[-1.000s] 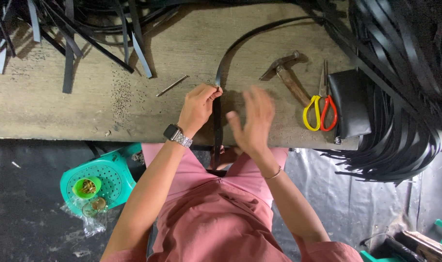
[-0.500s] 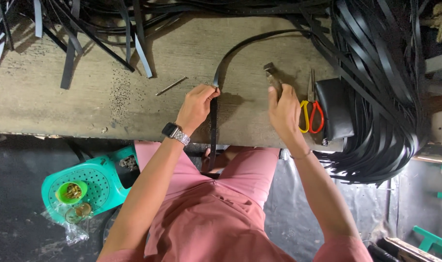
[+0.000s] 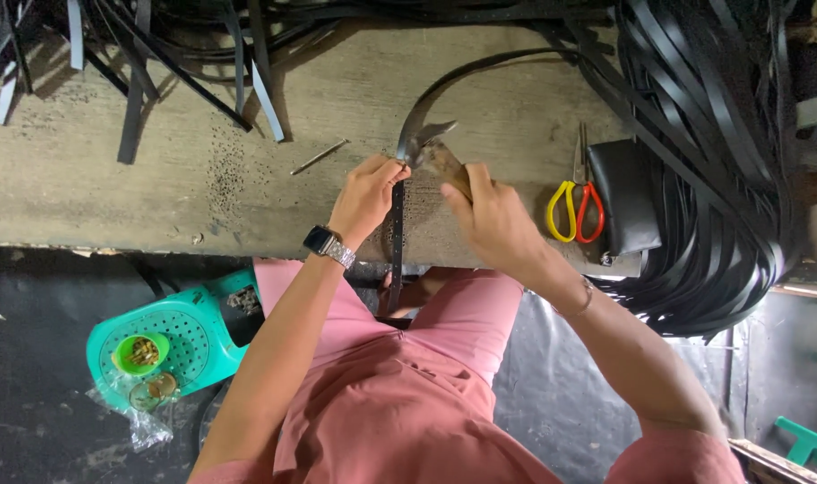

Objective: The person repeatedly places a nail on a black leather strip and hammers it into place on a wooden workbench. The person adjusts the strip and continues hammering multiple nails along its length.

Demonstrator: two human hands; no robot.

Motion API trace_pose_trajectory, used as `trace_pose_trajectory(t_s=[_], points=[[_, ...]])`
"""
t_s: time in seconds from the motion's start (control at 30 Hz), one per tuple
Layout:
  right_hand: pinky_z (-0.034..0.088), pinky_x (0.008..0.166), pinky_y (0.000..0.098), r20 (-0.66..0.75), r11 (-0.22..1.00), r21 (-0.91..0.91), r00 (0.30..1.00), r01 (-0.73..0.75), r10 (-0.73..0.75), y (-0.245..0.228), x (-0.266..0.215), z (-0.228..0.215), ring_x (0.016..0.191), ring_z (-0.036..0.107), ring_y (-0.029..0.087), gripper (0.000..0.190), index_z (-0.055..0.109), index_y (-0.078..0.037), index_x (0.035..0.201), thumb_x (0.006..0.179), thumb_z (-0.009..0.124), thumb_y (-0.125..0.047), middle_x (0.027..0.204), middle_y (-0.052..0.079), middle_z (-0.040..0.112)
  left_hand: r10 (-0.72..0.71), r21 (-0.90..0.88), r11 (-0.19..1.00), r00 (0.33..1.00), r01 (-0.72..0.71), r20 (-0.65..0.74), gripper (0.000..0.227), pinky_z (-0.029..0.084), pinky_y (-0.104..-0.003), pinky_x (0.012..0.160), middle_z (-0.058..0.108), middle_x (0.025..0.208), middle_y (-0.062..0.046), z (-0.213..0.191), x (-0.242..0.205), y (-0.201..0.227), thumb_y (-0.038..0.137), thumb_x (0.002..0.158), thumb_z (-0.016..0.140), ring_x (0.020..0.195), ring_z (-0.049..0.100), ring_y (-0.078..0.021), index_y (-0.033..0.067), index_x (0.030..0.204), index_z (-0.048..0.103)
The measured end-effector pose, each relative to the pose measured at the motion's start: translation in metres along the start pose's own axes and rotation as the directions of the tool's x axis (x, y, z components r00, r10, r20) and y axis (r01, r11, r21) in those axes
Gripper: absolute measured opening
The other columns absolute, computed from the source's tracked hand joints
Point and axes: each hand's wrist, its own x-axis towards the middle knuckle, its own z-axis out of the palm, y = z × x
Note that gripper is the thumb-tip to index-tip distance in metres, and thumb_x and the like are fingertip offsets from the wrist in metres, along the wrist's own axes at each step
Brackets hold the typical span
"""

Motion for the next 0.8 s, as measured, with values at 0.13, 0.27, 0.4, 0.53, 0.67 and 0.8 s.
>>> trace_pose_trajectory(t_s=[0.13, 0.27, 0.4, 0.53, 0.67, 0.8], points=[[0.052, 0.053, 0.0442, -0.074, 1.0, 0.004, 0.997, 0.02, -0.02, -0.009, -0.006, -0.017, 0.066, 0.071, 0.038, 0.039, 0.054, -0.009, 0.109, 0.106, 0.053, -0.048, 0.069, 0.017, 0.065, 0.003, 0.016, 1.0, 1.0, -0.003, 0.002, 0.015, 0.059, -0.035, 0.074, 0.064, 0.082, -0.007, 0.001, -0.003, -0.001, 0.0, 0.101, 0.061, 0.079, 0.07, -0.0295, 0.0116, 0.099, 0.07], [0.056, 0.054, 0.0476, -0.177, 0.983, 0.185, 0.983, -0.009, 0.042, 0.03, -0.016, 0.012, 0.067, 0.072, 0.042, 0.038, 0.051, -0.006, 0.11, 0.104, 0.05, -0.044, 0.075, 0.021, 0.068, 0.018, 0.057, 0.998, 1.0, -0.018, 0.012, 0.011, 0.058, -0.034, 0.073, 0.061, 0.08, -0.005, 0.006, -0.003, -0.004, 0.006, 0.102, 0.062, 0.078, 0.068, -0.028, 0.0129, 0.098, 0.069], [0.053, 0.047, 0.0407, -0.038, 0.997, 0.031, 0.997, 0.068, -0.067, 0.0, -0.013, 0.001, 0.06, 0.072, 0.037, 0.034, 0.051, -0.004, 0.102, 0.109, 0.048, -0.038, 0.062, 0.022, 0.062, 0.025, 0.021, 0.999, 0.998, -0.027, 0.051, 0.017, 0.057, -0.036, 0.07, 0.058, 0.077, -0.007, -0.005, -0.004, 0.007, -0.001, 0.102, 0.054, 0.074, 0.065, -0.0305, 0.009, 0.093, 0.065], [0.049, 0.052, 0.0542, -0.047, 0.997, 0.076, 0.999, -0.018, 0.021, 0.001, -0.014, -0.021, 0.068, 0.07, 0.047, 0.04, 0.052, -0.009, 0.1, 0.104, 0.051, -0.049, 0.068, 0.025, 0.064, 0.052, 0.081, 0.995, 0.998, -0.055, 0.04, 0.011, 0.057, -0.035, 0.071, 0.058, 0.078, -0.008, 0.001, -0.002, 0.005, 0.004, 0.102, 0.061, 0.076, 0.066, -0.0296, 0.0098, 0.094, 0.066], [0.042, 0.043, 0.03, -0.566, 0.941, 0.127, 0.802, 0.313, -0.19, -0.014, -0.016, -0.037, 0.042, 0.052, 0.023, 0.028, 0.045, -0.01, 0.088, 0.104, 0.045, -0.033, 0.055, 0.006, 0.046, 0.057, 0.07, 0.996, 0.998, -0.059, 0.029, 0.016, 0.056, -0.033, 0.07, 0.056, 0.077, -0.007, -0.003, 0.004, 0.008, 0.001, 0.102, 0.058, 0.074, 0.064, -0.0291, 0.0112, 0.092, 0.066], [0.054, 0.046, 0.0416, -0.018, 0.987, -0.144, 0.997, -0.071, 0.069, 0.003, -0.001, 0.008, 0.053, 0.069, 0.027, 0.043, 0.055, -0.002, 0.103, 0.11, 0.04, -0.042, 0.069, 0.01, 0.064, 0.037, 0.092, 0.995, 0.998, -0.041, 0.045, 0.016, 0.056, -0.034, 0.069, 0.055, 0.077, -0.006, -0.003, 0.003, 0.006, 0.004, 0.103, 0.057, 0.074, 0.065, -0.028, 0.0142, 0.093, 0.064]])
